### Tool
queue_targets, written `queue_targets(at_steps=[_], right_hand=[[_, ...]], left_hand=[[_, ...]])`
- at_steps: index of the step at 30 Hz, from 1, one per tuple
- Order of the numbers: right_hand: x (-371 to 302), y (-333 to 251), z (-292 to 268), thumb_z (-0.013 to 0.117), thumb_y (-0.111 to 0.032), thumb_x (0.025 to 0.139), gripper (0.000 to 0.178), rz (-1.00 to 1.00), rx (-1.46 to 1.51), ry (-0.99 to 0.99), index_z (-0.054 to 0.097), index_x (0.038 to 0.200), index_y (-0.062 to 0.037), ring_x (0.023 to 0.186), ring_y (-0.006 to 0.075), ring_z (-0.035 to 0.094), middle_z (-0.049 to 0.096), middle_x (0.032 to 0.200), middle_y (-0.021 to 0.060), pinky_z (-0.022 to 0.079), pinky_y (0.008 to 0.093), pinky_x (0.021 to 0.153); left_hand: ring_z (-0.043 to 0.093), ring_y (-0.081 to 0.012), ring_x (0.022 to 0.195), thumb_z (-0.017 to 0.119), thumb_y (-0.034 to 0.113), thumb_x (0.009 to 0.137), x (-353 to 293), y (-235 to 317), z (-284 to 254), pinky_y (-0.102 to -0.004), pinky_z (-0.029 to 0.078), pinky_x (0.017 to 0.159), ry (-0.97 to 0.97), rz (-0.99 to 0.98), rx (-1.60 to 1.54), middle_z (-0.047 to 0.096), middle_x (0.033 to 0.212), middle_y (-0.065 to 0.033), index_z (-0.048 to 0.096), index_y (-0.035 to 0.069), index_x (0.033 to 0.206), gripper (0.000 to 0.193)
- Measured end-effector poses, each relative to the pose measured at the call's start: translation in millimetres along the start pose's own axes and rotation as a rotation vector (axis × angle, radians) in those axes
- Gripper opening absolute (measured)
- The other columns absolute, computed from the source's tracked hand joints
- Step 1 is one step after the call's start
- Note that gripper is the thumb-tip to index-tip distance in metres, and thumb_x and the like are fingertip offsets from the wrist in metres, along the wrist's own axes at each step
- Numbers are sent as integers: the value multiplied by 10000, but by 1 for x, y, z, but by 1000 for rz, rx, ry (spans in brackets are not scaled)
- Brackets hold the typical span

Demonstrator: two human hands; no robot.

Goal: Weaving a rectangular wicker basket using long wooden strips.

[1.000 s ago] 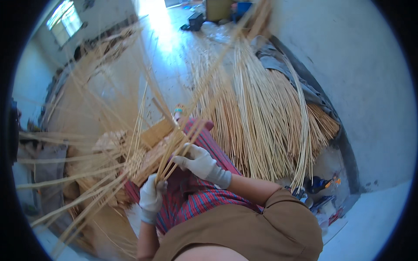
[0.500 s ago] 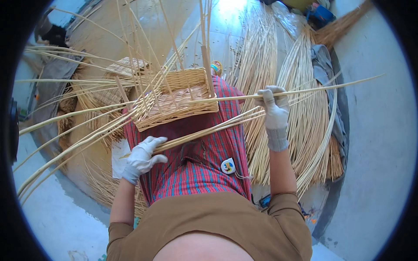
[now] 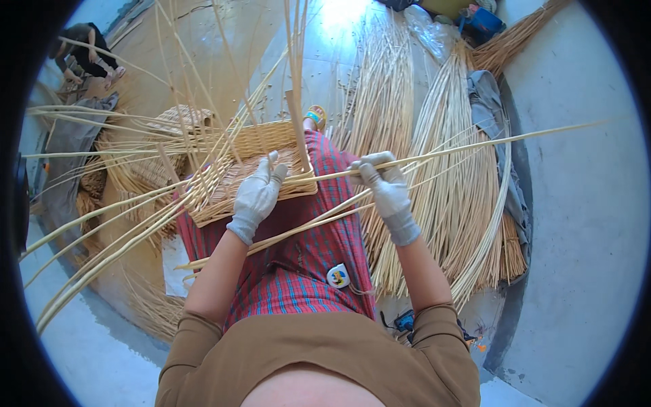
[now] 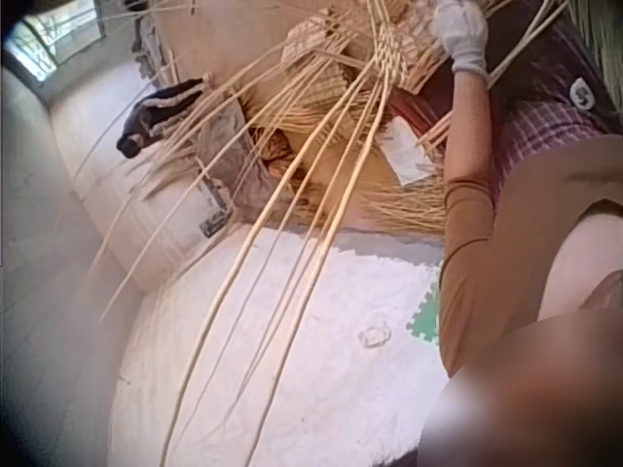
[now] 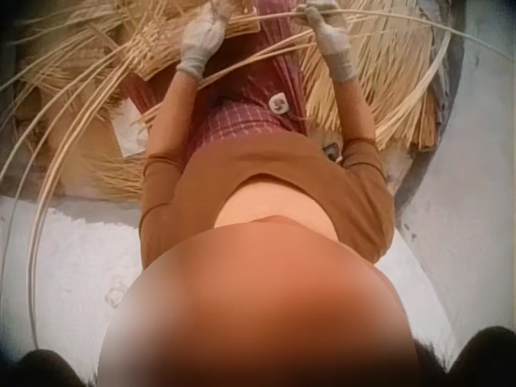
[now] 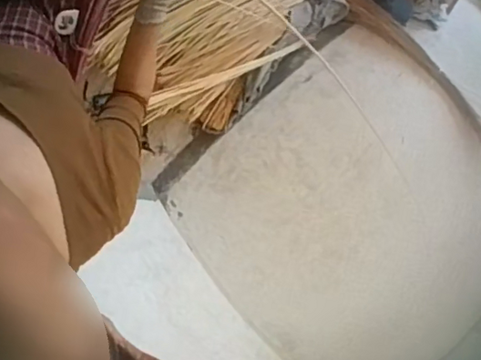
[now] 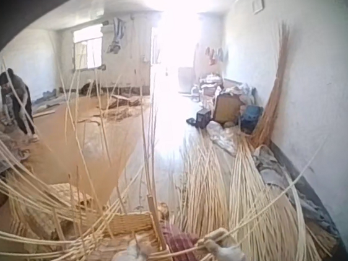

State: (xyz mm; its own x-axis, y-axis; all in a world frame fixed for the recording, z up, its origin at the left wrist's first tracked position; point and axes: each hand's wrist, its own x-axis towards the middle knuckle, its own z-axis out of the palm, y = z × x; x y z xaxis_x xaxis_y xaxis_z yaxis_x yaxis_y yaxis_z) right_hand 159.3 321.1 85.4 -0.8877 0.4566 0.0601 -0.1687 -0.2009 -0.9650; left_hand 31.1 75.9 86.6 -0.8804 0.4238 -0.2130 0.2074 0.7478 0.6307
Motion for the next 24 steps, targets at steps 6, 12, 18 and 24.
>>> queue_targets(at_steps=[6, 12, 18, 24], right_hand=[[9, -1, 1, 631, -103, 981, 129, 40, -5, 12, 576, 1050, -9, 927, 236, 712, 688, 992, 140, 631, 360, 823], [55, -6, 6, 657, -10, 920, 132, 13, -367, -121, 557, 1006, -13, 914, 175, 688, 656, 892, 98, 584, 284, 796], [149, -27, 128, 626, -39, 939, 632, -498, -777, -395, 368, 1512, -99, 1173, 263, 616, 477, 1495, 160, 499, 360, 1018], [140, 4, 63, 537, -189, 1015, 408, 140, 617, -115, 417, 1373, -34, 649, 171, 590, 602, 809, 80, 563, 380, 744]], left_hand=[[701, -275, 899, 700, 528, 875, 6, -8, 4, -402, 509, 828, -104, 53, -250, 744, 927, -101, 723, 134, 1029, 424], [688, -254, 772, 764, 485, 839, 0, 2, 15, -398, 508, 738, 25, 1, -256, 730, 817, -88, 730, 129, 941, 373], [669, -396, 847, 518, 566, 971, 0, 15, 16, -494, 492, 765, 192, -55, -26, 709, 851, -190, 719, 91, 960, 515], [683, -358, 903, 578, 603, 924, 8, 3, 14, -481, 499, 813, 72, -84, -21, 729, 883, -159, 739, 119, 907, 511]])
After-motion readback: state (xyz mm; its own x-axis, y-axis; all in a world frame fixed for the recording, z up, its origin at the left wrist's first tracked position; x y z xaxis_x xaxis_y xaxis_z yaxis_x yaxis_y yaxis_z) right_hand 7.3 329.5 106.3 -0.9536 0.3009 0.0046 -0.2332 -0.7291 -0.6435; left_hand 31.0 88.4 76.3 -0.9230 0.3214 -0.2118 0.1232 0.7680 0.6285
